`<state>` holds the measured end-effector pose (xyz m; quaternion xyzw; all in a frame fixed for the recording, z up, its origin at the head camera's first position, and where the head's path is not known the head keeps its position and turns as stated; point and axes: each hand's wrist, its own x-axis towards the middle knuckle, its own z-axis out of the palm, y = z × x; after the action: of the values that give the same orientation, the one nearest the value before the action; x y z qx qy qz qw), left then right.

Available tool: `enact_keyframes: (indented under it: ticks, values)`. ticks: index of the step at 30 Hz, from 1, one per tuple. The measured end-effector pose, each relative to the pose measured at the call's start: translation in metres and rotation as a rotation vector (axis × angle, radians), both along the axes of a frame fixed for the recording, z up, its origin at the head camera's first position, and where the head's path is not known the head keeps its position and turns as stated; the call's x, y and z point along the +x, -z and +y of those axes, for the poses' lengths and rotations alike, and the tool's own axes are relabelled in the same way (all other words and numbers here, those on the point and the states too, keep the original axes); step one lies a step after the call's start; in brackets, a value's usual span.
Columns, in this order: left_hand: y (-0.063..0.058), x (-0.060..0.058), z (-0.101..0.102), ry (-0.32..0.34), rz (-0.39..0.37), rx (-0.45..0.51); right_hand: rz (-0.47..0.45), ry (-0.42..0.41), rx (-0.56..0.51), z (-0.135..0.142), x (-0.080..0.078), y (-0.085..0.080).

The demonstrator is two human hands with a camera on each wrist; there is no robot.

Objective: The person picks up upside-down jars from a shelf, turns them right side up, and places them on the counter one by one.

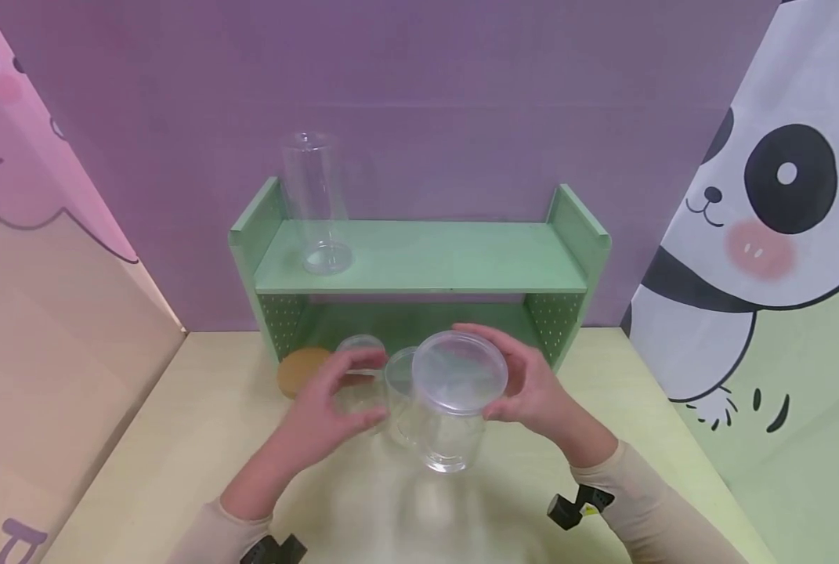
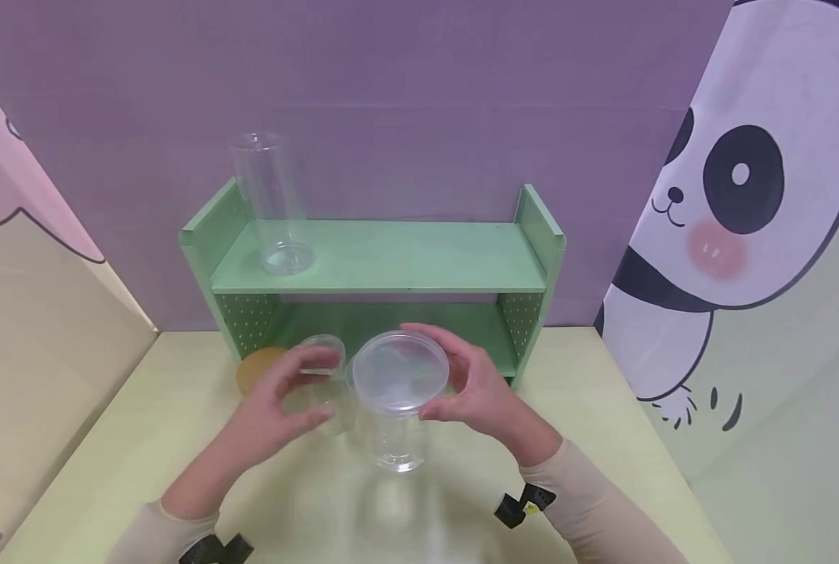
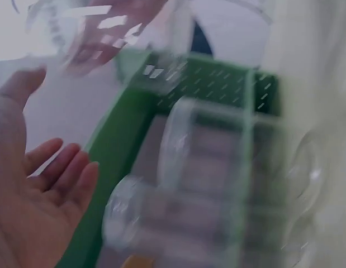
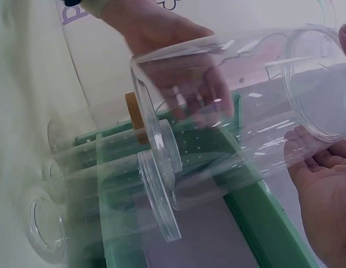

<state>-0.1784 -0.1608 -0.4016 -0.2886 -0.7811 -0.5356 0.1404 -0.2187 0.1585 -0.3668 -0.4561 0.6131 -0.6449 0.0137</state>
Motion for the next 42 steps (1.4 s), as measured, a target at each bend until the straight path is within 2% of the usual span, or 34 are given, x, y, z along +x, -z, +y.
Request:
enact_keyframes:
  ticks: [2,10,12,14,18,22,25,31,42]
  values:
    - [-0.007,-0.005,-0.013,-0.099,0.038,0.072,-0.011,0.002,-0.01,0.002,0.0,0.001]
    - [-0.029,-0.037,-0.07,-0.64,0.135,0.333,-0.037,0.041,-0.015,0.015,-0.002,0.006]
    - [-0.032,-0.048,-0.082,-0.734,0.155,0.373,-0.042,0.05,-0.016,0.019,-0.003,0.008]
    - [-0.033,-0.059,-0.091,-0.788,0.152,0.392,-0.048,0.054,-0.021,0.023,-0.005,0.009]
    - [-0.036,-0.075,-0.1,-0.78,0.106,0.406,-0.057,0.062,-0.029,0.028,-0.009,0.013]
    - [-0.037,-0.084,-0.102,-0.74,0.068,0.426,-0.066,0.077,-0.025,0.03,-0.011,0.015]
    - [-0.036,-0.089,-0.101,-0.74,0.052,0.457,-0.07,0.084,-0.021,0.031,-0.011,0.016]
    - [-0.034,-0.091,-0.099,-0.782,0.032,0.467,-0.062,0.094,-0.017,0.033,-0.014,0.016]
    - [-0.028,-0.096,-0.096,-0.731,0.018,0.606,-0.058,0.174,-0.003,0.037,-0.023,0.023]
